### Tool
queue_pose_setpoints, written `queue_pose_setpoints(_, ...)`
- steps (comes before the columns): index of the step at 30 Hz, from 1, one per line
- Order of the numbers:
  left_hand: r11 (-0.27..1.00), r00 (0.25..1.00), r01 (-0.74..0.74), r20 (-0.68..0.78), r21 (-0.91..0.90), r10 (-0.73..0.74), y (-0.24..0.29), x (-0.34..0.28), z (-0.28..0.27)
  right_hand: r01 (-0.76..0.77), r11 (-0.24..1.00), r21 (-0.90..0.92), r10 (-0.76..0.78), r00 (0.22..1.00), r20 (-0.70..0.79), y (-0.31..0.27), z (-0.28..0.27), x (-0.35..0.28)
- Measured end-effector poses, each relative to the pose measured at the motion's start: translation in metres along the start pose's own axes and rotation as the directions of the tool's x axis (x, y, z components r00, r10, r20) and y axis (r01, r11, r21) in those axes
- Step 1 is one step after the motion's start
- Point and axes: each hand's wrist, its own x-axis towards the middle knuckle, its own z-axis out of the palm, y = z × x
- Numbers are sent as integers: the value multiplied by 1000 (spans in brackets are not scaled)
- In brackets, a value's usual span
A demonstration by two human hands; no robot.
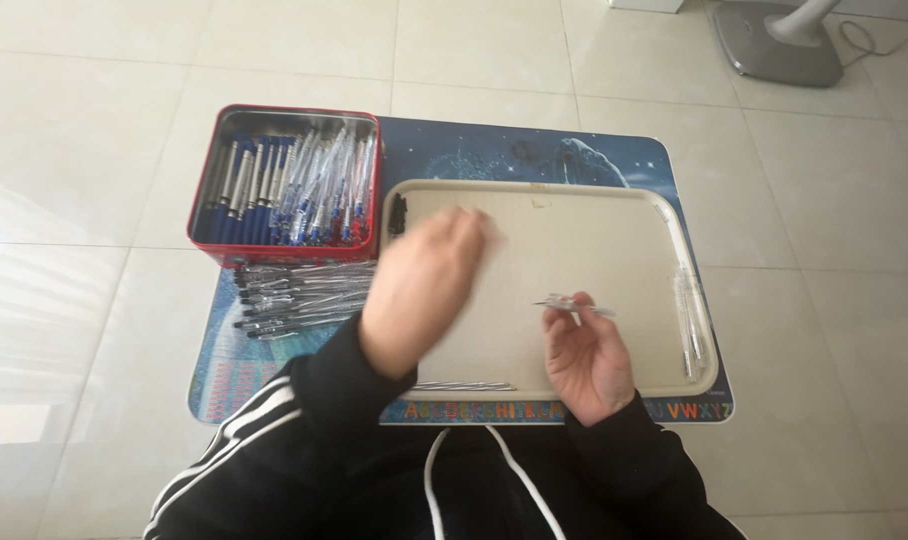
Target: Assembling ballpoint pens by inserting ink refills into barrels and attaching caps.
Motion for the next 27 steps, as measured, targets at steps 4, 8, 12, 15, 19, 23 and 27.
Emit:
queue_pose_setpoints(4,712,943,272,-33,647,-330,-28,-2,53,-5,995,95,4,1000,5,-1,-5,1)
queue_pose_setpoints(8,656,895,311,20,688,-446,-44,-8,92,-10,994,106,7,1000,28,0,-5,3)
queue_pose_setpoints(12,675,865,286,119,680,-487,-46,-9,97,-17,995,102,16,1000,13,0,-5,2)
queue_pose_setpoints(15,669,851,315,111,673,-513,-44,-8,97,-18,995,94,16,1000,21,1,-6,1)
queue_pose_setpoints(19,616,886,333,-12,714,-464,-53,-11,110,43,997,60,-43,999,4,3,-12,4)
queue_pose_setpoints(23,623,905,302,-11,721,-425,-58,-15,115,51,998,-25,-51,999,8,3,-9,4)
queue_pose_setpoints(27,668,956,232,-39,707,-291,-37,-8,70,83,990,-117,-84,996,-2,5,-4,3)
